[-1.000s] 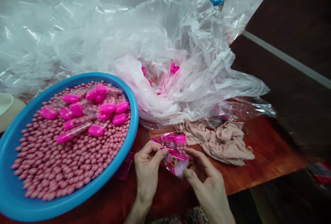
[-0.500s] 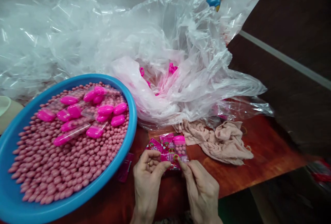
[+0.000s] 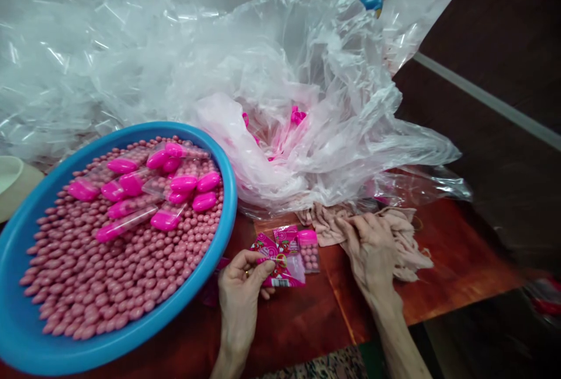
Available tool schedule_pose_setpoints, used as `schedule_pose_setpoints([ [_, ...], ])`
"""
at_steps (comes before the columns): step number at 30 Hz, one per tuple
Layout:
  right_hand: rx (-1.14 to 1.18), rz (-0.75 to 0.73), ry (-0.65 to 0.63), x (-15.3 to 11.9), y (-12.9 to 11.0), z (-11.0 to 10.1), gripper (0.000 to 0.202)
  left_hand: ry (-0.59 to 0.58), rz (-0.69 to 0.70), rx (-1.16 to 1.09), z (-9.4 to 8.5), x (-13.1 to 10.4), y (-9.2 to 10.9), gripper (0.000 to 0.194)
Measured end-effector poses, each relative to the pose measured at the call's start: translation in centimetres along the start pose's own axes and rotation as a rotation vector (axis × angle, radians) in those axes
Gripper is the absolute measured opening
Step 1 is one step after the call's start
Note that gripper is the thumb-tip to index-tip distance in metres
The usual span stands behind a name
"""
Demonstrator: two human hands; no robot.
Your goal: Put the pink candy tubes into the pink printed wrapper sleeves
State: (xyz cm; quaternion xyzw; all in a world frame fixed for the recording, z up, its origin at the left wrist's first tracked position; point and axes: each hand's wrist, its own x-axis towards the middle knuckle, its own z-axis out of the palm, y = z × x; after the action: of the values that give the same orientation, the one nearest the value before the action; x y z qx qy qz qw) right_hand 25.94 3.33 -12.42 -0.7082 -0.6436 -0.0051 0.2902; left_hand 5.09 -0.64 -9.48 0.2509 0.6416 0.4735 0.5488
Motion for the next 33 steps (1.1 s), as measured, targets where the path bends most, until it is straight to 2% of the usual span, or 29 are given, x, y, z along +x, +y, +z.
schedule_pose_setpoints([
  [4, 0.026, 0.040, 0.017, 0.5, 0.0, 0.4, 0.043, 0.049, 0.076, 0.038, 0.2, -0.2, 0.0, 0.010],
  [9, 0.157, 0.134, 0.133, -3.0, -4.2, -2.4, 0.027, 0.141, 0.178, 0.111, 0.1, -0.3, 0.0, 0.008],
  [11, 0.497, 0.187, -0.002, -4.6, -6.1, -3.1, 0.016, 0.158, 0.216, 0.135, 0.1, -0.5, 0.0, 0.008],
  [12, 0.595, 0.201, -0.044, -5.2, -6.9, -3.2, 0.011, 0.157, 0.238, 0.148, 0.2, -0.6, 0.0, 0.008],
  [17, 0.808, 0.305, -0.124, -5.5, -8.8, -2.5, 0.006, 0.107, 0.366, 0.199, 0.1, -1.3, 0.2, 0.010],
  [20, 0.976, 0.436, -0.216, -4.8, -8.8, -2.4, 0.013, 0.033, 0.269, 0.092, -0.3, -1.3, 0.2, 0.009],
  [23, 1.141, 0.541, -0.265, -4.7, -8.4, -2.4, 0.016, -0.127, 0.100, -0.117, -0.8, -1.0, 0.2, 0.014],
  [27, 1.184, 0.569, -0.254, -5.2, -8.0, -2.2, 0.018, -0.282, -0.057, -0.284, -1.0, -0.8, 0.4, 0.021],
  [33, 1.158, 0.552, -0.227, -5.4, -8.0, -2.0, 0.016, -0.345, -0.159, -0.395, -1.1, -0.6, 1.1, 0.025],
])
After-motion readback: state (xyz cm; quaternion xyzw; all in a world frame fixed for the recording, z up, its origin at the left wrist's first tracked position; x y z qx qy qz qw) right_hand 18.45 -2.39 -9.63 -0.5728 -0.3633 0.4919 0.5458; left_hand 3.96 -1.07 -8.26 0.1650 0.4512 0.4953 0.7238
